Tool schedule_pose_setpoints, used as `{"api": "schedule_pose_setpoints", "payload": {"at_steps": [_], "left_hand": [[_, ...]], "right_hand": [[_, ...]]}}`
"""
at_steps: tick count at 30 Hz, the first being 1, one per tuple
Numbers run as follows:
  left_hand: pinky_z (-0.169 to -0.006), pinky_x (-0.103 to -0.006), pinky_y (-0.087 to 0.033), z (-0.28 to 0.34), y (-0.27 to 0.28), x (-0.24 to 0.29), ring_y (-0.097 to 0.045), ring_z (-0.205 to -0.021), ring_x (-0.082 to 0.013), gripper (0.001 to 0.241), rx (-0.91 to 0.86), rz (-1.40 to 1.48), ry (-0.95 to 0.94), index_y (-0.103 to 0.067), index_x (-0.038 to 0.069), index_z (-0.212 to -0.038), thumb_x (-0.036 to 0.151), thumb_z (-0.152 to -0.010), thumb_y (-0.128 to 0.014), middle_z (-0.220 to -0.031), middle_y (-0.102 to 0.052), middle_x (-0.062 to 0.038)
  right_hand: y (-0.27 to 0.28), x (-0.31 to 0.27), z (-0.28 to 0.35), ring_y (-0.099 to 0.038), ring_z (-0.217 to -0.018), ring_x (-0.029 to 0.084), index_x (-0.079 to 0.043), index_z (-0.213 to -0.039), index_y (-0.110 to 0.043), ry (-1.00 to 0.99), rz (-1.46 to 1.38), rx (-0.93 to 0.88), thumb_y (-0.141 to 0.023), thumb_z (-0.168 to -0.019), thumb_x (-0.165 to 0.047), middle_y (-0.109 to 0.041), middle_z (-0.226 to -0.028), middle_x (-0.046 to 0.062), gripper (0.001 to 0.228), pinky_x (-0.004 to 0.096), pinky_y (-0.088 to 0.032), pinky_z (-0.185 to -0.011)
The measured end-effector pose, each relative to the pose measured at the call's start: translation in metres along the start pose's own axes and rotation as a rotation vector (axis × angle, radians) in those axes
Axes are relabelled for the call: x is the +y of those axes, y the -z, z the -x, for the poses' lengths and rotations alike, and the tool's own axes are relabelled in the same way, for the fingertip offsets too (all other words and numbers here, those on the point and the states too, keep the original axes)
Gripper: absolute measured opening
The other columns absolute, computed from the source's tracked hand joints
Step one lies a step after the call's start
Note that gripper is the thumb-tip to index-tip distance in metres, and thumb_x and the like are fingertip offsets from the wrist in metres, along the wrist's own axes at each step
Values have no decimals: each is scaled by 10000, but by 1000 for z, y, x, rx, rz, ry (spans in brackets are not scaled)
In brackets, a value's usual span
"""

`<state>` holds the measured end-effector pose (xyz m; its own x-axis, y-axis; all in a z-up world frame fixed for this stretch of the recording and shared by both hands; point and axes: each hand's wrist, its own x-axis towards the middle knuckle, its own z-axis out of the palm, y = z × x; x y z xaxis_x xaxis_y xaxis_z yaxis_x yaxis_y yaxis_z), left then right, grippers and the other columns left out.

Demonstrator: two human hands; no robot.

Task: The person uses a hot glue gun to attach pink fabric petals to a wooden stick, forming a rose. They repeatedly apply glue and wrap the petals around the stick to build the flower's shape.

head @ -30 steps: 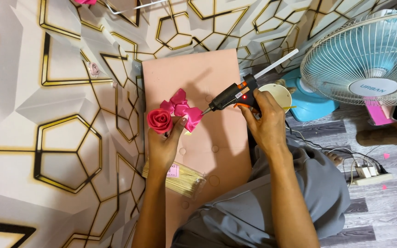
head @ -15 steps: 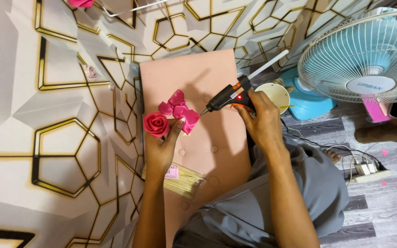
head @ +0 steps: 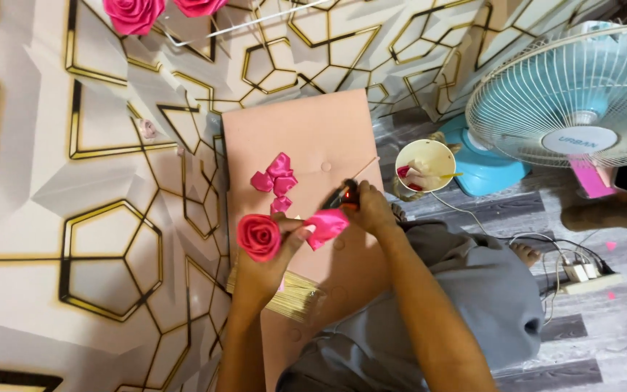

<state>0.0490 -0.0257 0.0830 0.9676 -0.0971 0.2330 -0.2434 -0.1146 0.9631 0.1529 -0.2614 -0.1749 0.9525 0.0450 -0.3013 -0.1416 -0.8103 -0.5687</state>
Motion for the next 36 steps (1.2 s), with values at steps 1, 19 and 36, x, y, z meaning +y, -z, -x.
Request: {"api": "schedule_pose_setpoints", "payload": {"at_steps": [1, 19, 36], "left_hand": [[-721, -290, -506, -1, 0, 4, -529, -630, -108, 92, 6, -1, 1, -811, 73, -898, 133, -967, -798, -673, -618, -51], [-677, -375, -525, -8, 5, 26, -578, -659, -281, 136, -516, -165, -122, -745, 127, -908, 248, -928, -803, -762, -528, -44], [-828, -433, -587, 5, 1, -2, -720, -808, -330, 179, -402, -68, -86, -659, 67, -1105, 181, -979, -601, -857, -672, -135]], "right_hand": [[-1, 0, -2, -704, -1125, 515, -37, -1165, -537, 4, 2, -4, -842, -849, -378, -681, -1175, 262, 556, 598, -570, -993], [245, -161, 180, -797, -938, 340, -85, -1335, -703, 631, -401, -305, -783, -839, -87, -848, -990, 147, 502, 450, -598, -858], [236, -125, 190, -811, -870, 309, -191, -1134, -860, 272, -271, 45, -797, -874, -89, -857, -874, 91, 286, 389, -615, -841]]}}
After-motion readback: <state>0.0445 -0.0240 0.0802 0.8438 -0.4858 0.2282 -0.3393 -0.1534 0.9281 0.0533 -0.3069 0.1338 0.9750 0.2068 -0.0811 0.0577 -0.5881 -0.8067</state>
